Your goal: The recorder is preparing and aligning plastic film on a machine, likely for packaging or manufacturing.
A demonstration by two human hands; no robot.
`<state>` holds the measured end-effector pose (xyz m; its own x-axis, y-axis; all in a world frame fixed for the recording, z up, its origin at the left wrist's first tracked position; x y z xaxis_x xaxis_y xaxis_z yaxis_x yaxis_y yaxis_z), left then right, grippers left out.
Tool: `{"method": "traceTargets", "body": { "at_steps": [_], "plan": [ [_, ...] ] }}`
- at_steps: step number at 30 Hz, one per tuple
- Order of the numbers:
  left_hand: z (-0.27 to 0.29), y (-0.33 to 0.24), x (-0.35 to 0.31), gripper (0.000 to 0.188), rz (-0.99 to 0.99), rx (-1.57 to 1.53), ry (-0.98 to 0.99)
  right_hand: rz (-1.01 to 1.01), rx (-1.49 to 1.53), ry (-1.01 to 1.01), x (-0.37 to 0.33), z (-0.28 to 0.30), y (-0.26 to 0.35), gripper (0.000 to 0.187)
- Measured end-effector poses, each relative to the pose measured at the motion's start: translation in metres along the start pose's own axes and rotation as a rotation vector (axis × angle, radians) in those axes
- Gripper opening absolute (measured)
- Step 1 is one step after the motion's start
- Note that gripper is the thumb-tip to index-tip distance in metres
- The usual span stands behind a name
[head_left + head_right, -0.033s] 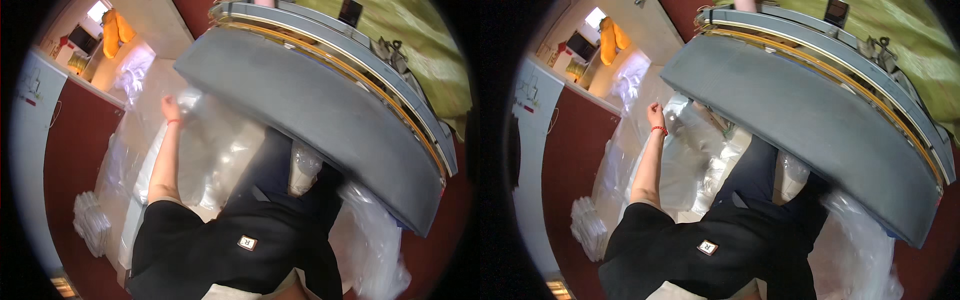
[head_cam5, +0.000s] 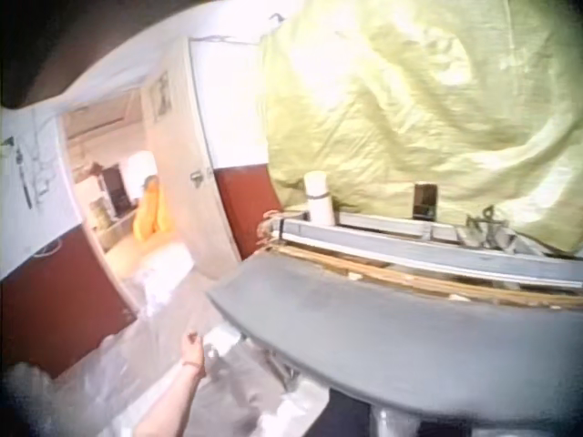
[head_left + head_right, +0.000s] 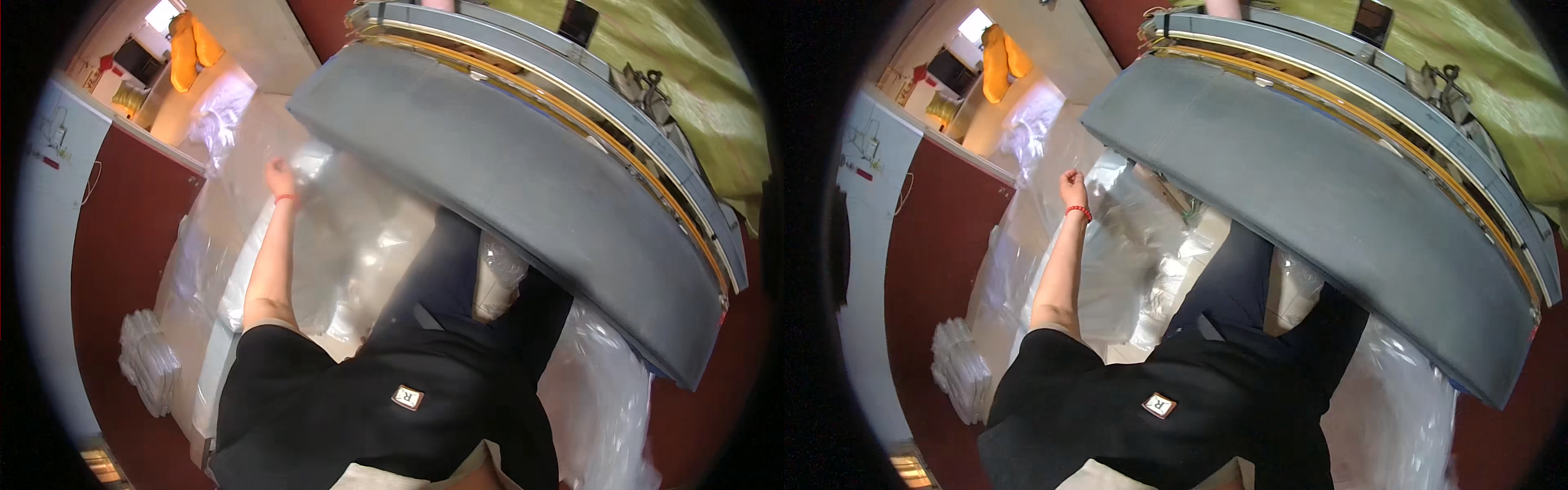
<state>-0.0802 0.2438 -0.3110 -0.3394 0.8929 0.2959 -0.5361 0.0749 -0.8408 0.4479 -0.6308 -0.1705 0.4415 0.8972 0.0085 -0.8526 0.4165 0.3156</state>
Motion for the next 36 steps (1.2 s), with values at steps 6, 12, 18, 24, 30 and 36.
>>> {"method": "traceTargets", "body": {
  "at_steps": [6, 12, 18, 24, 30, 36],
  "plan": [
    [-0.022, 0.046, -0.009, 0.033, -0.001, 0.380, 0.251, -0.221, -0.142, -0.021, -0.016, 0.071, -0.002, 0.031],
    [-0.004, 0.024, -0.035, 0.023, -0.194, 0.951, 0.409, -0.415, -0.247, -0.076, -0.002, 0.103, -0.004, 0.028],
    [0.095, 0.032, -0.007, 0.006, -0.097, 0.679, 0.325, -0.547, -0.271, -0.157, 0.042, 0.091, -0.029, 0.025],
    [0.095, -0.136, -0.085, 0.007, -0.541, 0.065, 0.676, -0.068, 0.233, -0.376, 0.248, 0.031, 0.177, 0.011],
    [0.120, -0.314, -0.211, 0.015, -1.010, -0.082, 0.994, 0.854, 0.794, -0.109, 0.363, -0.057, 0.389, 0.032],
    [0.120, -0.409, -0.254, 0.013, -1.313, -0.315, 1.027, 0.724, 1.436, 0.191, 0.355, -0.075, 0.425, 0.024]
  ]
}}
Point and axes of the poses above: each hand's wrist, its own x-axis towards the middle knuckle, its own z-axis out of the back of the hand, y = z × x, the point moved 4 cm from there along x, towards the middle knuckle, and after that the axes turned 12 degrees about z, right-handed, at the moved point
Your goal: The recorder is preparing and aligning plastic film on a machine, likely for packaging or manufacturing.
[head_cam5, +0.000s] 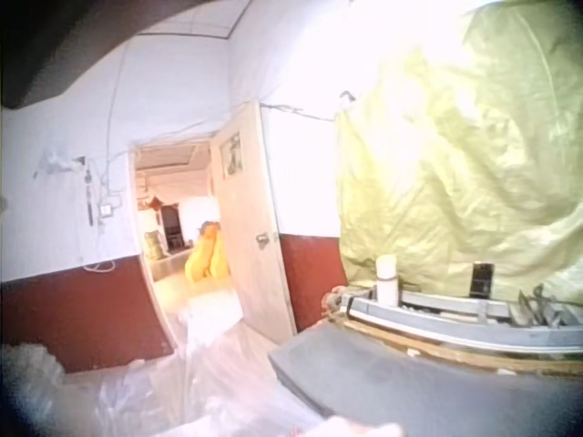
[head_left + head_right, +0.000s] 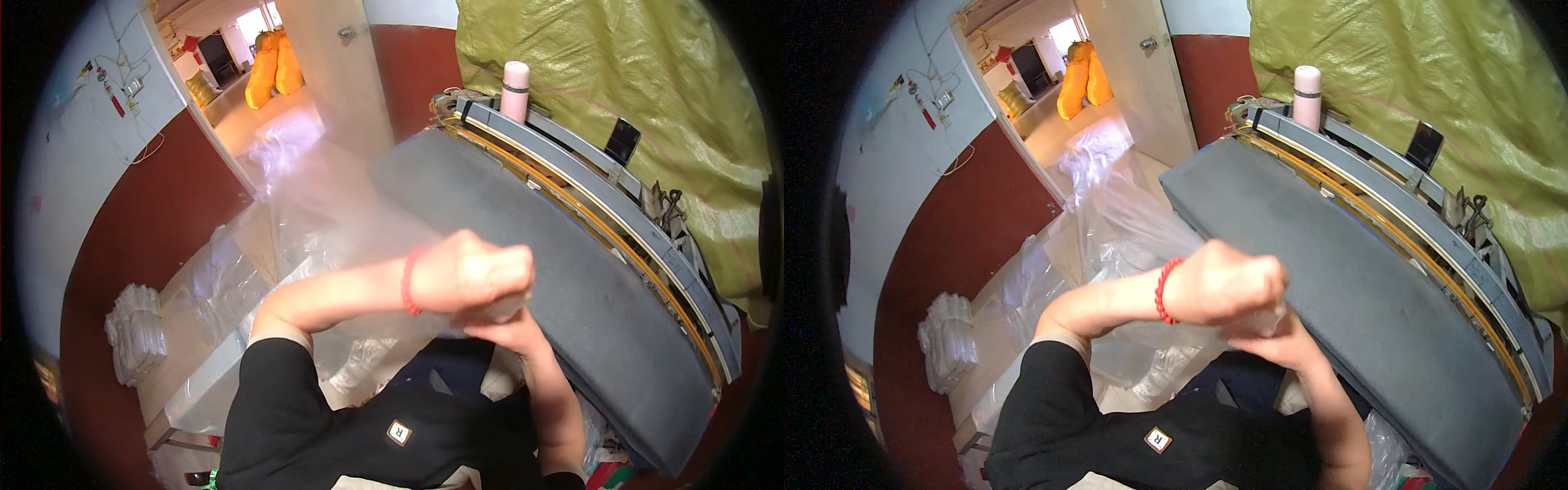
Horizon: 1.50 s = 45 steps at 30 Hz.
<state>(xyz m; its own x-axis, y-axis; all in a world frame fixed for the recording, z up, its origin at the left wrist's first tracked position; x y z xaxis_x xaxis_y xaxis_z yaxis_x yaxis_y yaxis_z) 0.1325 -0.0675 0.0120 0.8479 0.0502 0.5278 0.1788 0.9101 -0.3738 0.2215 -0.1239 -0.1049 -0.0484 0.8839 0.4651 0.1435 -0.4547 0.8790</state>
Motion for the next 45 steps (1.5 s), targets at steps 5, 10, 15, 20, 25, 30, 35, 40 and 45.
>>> {"method": "traceTargets", "body": {
  "at_steps": [5, 10, 15, 20, 25, 30, 35, 40, 45],
  "plan": [
    [0.042, 0.018, 0.019, 0.011, 0.096, 0.070, -0.400, -0.357, -0.406, 0.395, -0.089, 0.052, 0.033, 0.018],
    [-0.009, 0.028, 0.015, 0.038, 0.424, -0.203, 0.554, -0.678, -1.383, -0.269, -0.267, 0.164, 0.172, 0.019],
    [-0.096, 0.093, -0.067, 0.018, 0.223, 0.118, 0.977, -0.508, -1.665, -0.984, -0.501, 0.218, 0.313, 0.010],
    [0.025, 0.207, -0.051, 0.025, 0.723, 0.856, 0.888, -0.798, -1.765, -0.970, -0.534, 0.224, 0.323, 0.012],
    [0.169, 0.235, 0.016, 0.015, 0.650, 1.251, -0.302, -0.608, -1.517, -1.002, -0.525, 0.269, 0.264, 0.010],
    [0.052, 0.225, 0.022, 0.023, 0.345, 0.531, -0.472, -0.552, -1.486, -1.003, -0.496, 0.287, 0.222, 0.005],
    [-0.017, 0.374, -0.079, 0.051, 0.871, 0.615, 0.099, -0.654, -1.404, -0.950, -0.472, 0.296, 0.218, 0.003],
    [-0.043, 0.329, -0.005, 0.047, 0.754, 0.703, 0.339, -0.710, -0.933, -0.838, -0.430, 0.261, 0.229, 0.026],
    [-0.082, 0.383, -0.023, 0.056, 0.923, 0.528, -0.005, -0.823, -1.108, -0.946, -0.417, 0.292, 0.305, 0.019]
  ]
}}
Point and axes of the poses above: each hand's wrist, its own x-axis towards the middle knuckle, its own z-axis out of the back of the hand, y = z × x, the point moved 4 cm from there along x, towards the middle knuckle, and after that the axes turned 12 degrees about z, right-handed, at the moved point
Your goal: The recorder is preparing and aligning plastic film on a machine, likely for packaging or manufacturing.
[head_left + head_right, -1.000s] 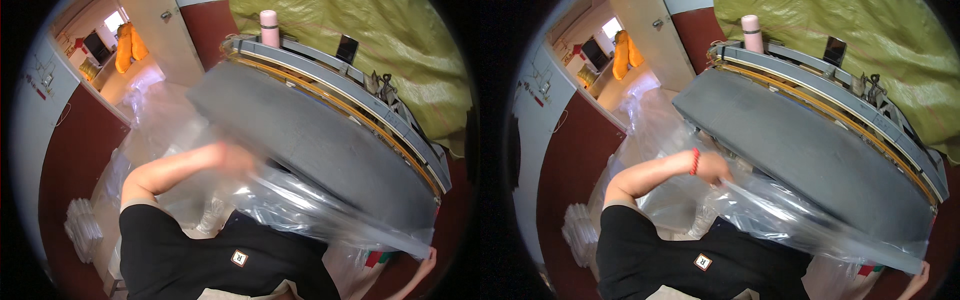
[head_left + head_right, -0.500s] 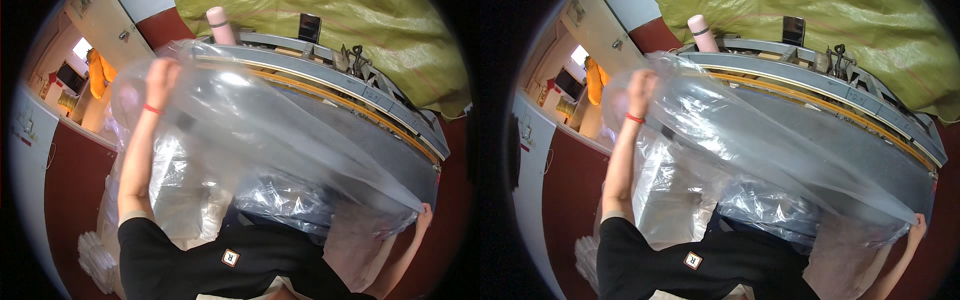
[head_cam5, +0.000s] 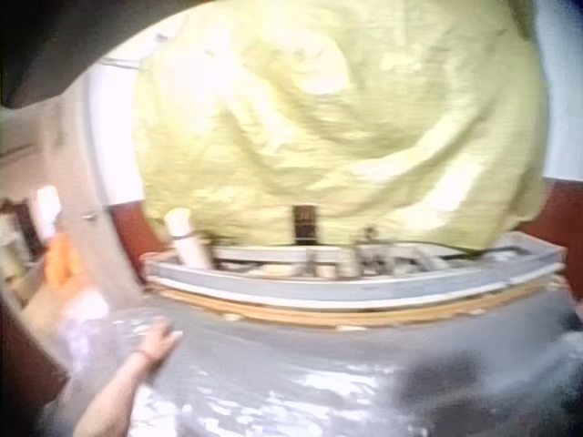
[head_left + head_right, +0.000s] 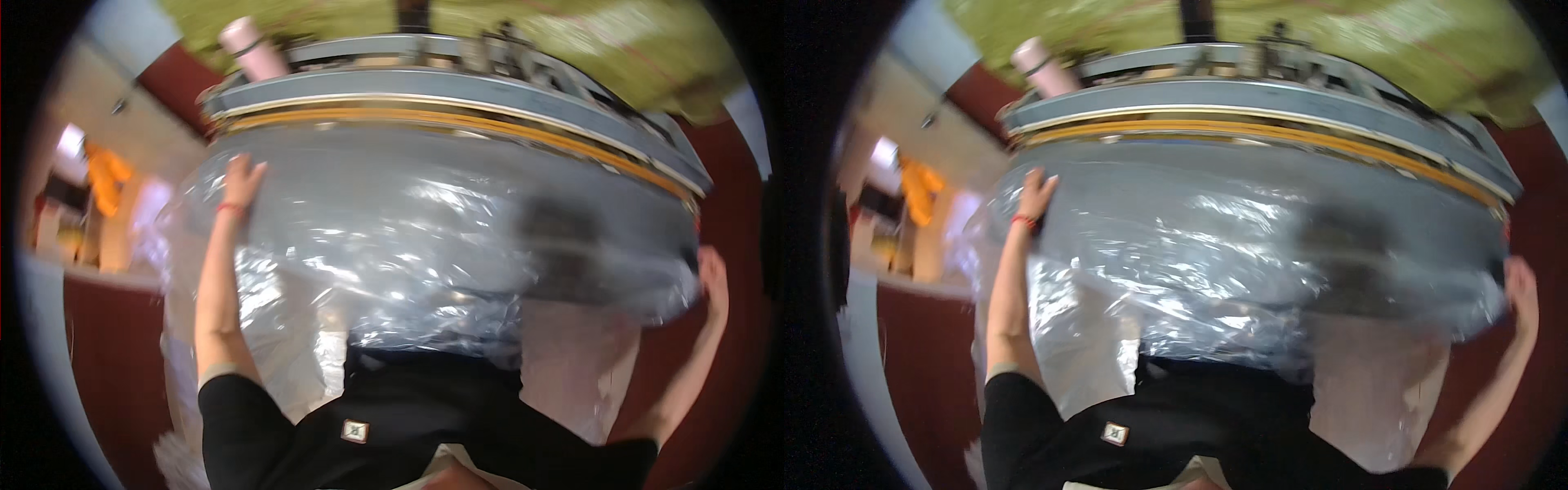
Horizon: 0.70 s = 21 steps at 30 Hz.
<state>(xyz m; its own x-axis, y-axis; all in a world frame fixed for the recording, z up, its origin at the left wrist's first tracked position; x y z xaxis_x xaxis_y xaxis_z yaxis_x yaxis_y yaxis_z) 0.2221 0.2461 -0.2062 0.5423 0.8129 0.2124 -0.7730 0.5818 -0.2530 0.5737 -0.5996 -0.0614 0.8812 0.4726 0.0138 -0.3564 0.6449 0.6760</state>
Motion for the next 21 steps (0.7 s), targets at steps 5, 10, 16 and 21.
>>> {"method": "traceTargets", "body": {
  "at_steps": [5, 10, 16, 21],
  "plan": [
    [0.001, 0.026, 0.033, 0.067, 0.310, 0.193, 0.147, 0.394, -0.496, -0.908, 0.028, -0.027, 0.127, 0.014],
    [-0.018, 0.047, 0.050, 0.068, 0.264, 0.265, 0.061, 1.021, -0.655, -0.006, -0.004, -0.212, 0.151, 0.022],
    [-0.022, 0.076, 0.056, 0.067, 0.233, 0.286, 0.051, 0.095, -0.729, -0.389, 0.029, -0.119, -0.055, 0.051],
    [-0.013, 0.130, 0.079, 0.063, 0.060, 0.235, -0.004, -0.123, -0.717, -0.406, 0.013, -0.090, -0.098, 0.060]
  ]
}}
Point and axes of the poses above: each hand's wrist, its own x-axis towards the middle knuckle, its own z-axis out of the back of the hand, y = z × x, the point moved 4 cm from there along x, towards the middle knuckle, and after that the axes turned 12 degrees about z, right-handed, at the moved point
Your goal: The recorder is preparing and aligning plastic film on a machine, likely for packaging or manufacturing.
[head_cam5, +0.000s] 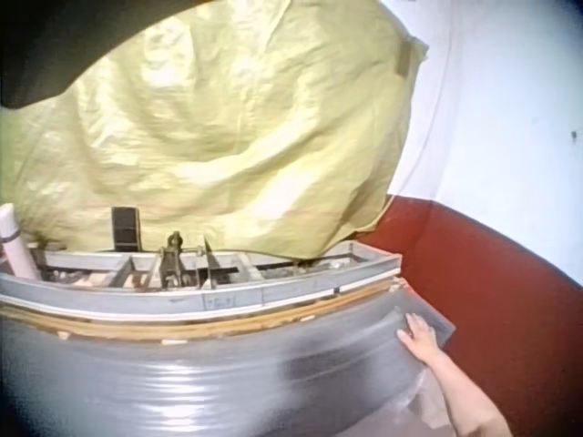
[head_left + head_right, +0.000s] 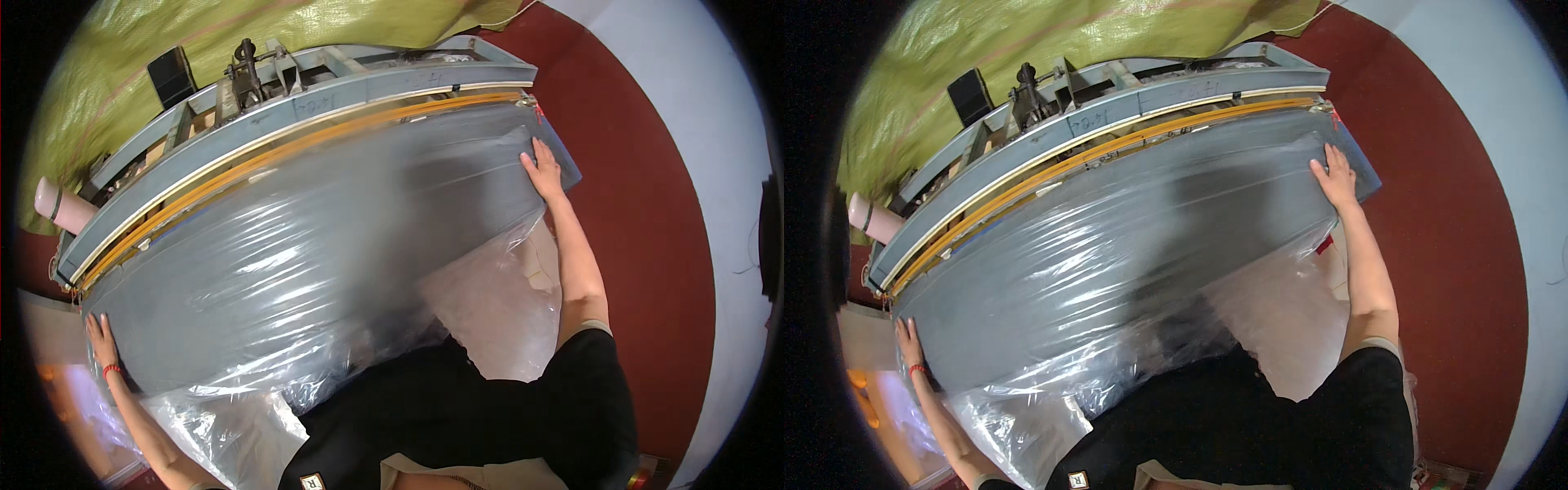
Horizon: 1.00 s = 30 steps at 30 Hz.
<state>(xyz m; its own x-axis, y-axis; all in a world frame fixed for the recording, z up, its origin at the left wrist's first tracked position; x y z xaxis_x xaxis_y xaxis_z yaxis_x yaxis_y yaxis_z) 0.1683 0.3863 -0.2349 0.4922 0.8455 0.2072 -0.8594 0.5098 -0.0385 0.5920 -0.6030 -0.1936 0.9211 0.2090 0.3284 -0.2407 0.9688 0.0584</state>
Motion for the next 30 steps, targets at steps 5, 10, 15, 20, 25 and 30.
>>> {"method": "traceTargets", "body": {
  "at_steps": [5, 10, 15, 20, 25, 30],
  "plan": [
    [-0.016, 0.074, 0.027, 0.063, 0.008, -0.062, 0.031, 0.094, 0.055, 0.083, -0.006, 0.016, 0.039, 0.066],
    [-0.023, 0.086, 0.043, 0.065, 0.081, -0.306, 0.145, 0.080, 0.035, 0.233, -0.027, 0.032, 0.060, 0.073],
    [-0.016, 0.097, 0.042, 0.064, 0.131, -0.322, 0.059, 0.308, 0.080, -0.116, -0.010, 0.068, 0.110, 0.076],
    [0.052, 0.106, -0.018, 0.046, 0.023, -0.300, -0.449, 0.388, 0.057, 0.237, 0.009, 0.012, 0.161, 0.068],
    [0.082, 0.083, -0.190, 0.042, 0.166, -0.363, -0.371, 0.238, 0.397, 0.209, 0.020, 0.032, 0.172, 0.058],
    [0.024, 0.206, -0.424, 0.049, 0.823, -0.427, -0.435, 0.453, 0.381, -0.224, 0.058, 0.011, 0.144, 0.061]
  ]
}}
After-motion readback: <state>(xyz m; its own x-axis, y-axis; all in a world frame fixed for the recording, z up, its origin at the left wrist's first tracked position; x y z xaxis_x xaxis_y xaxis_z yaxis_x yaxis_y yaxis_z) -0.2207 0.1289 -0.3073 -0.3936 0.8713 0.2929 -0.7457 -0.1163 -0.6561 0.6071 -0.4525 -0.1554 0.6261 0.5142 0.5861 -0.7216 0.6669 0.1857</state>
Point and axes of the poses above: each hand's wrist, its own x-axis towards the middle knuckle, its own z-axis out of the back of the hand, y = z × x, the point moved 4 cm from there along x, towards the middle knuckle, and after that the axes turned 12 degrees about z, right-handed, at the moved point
